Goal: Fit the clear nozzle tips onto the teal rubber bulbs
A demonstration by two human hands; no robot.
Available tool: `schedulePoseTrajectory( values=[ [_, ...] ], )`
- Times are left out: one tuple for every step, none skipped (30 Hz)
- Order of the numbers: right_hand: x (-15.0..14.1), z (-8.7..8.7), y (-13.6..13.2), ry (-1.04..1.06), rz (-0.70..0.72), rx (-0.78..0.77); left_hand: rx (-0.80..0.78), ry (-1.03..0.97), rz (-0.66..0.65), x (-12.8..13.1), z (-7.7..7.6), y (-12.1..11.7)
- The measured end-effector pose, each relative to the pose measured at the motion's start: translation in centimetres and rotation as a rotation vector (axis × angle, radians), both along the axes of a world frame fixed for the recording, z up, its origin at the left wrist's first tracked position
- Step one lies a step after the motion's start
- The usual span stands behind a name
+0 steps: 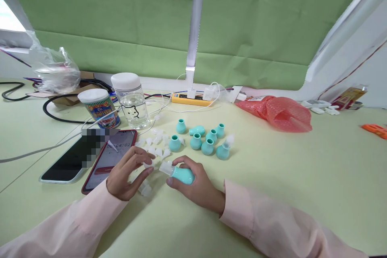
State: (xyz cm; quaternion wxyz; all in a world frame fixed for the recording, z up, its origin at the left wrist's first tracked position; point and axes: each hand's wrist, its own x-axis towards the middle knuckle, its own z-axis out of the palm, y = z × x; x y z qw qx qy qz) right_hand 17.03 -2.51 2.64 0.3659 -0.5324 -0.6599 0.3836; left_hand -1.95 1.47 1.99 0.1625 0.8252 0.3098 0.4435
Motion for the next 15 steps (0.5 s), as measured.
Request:
schedulePoseTrajectory(
  values=[
    [0.0,-0.14,-0.02,-0.024,0.003,0.034,-0.056,-0.055,-0.037,0.03,0.17,-0.18],
    [-0.02,-0.31,-0.02,-0.037,0.009,0.071,-0.111,-0.107,-0.063,0.06,0.31,-0.34],
    [-0.05,-0.5,-0.01,-0.04,0.018,0.103,-0.172,-0.161,-0.086,0.1,0.42,-0.47],
    [-0.09,-0.68,0.01,-0.032,0.027,0.131,-0.244,-0.221,-0.111,0.14,0.48,-0.58],
    [-0.13,-0.84,0.04,-0.021,0.034,0.159,-0.325,-0.285,-0.135,0.19,0.49,-0.67],
    [-0.16,-0.96,0.07,-0.012,0.037,0.189,-0.415,-0.351,-0.159,0.25,0.48,-0.74],
    [-0.18,-1.05,0.1,-0.008,0.04,0.219,-0.512,-0.415,-0.179,0.32,0.44,-0.81],
    [-0.2,-1.09,0.13,-0.012,0.041,0.247,-0.608,-0.475,-0.194,0.39,0.39,-0.88],
    [-0.2,-1.1,0.14,-0.021,0.038,0.272,-0.693,-0.528,-0.202,0.45,0.35,-0.95],
    [-0.2,-1.07,0.15,-0.035,0.033,0.295,-0.759,-0.568,-0.204,0.5,0.34,-1.02],
    [-0.19,-1.02,0.14,-0.052,0.027,0.313,-0.8,-0.59,-0.203,0.53,0.34,-1.09],
    [-0.18,-0.96,0.13,-0.069,0.021,0.332,-0.82,-0.593,-0.199,0.55,0.37,-1.15],
    [-0.16,-0.89,0.11,-0.083,0.016,0.353,-0.825,-0.586,-0.192,0.55,0.4,-1.18],
    [-0.14,-0.81,0.09,-0.094,0.015,0.374,-0.825,-0.572,-0.18,0.53,0.44,-1.18],
    [-0.11,-0.72,0.07,-0.1,0.019,0.396,-0.826,-0.553,-0.16,0.49,0.46,-1.14]
  ],
)
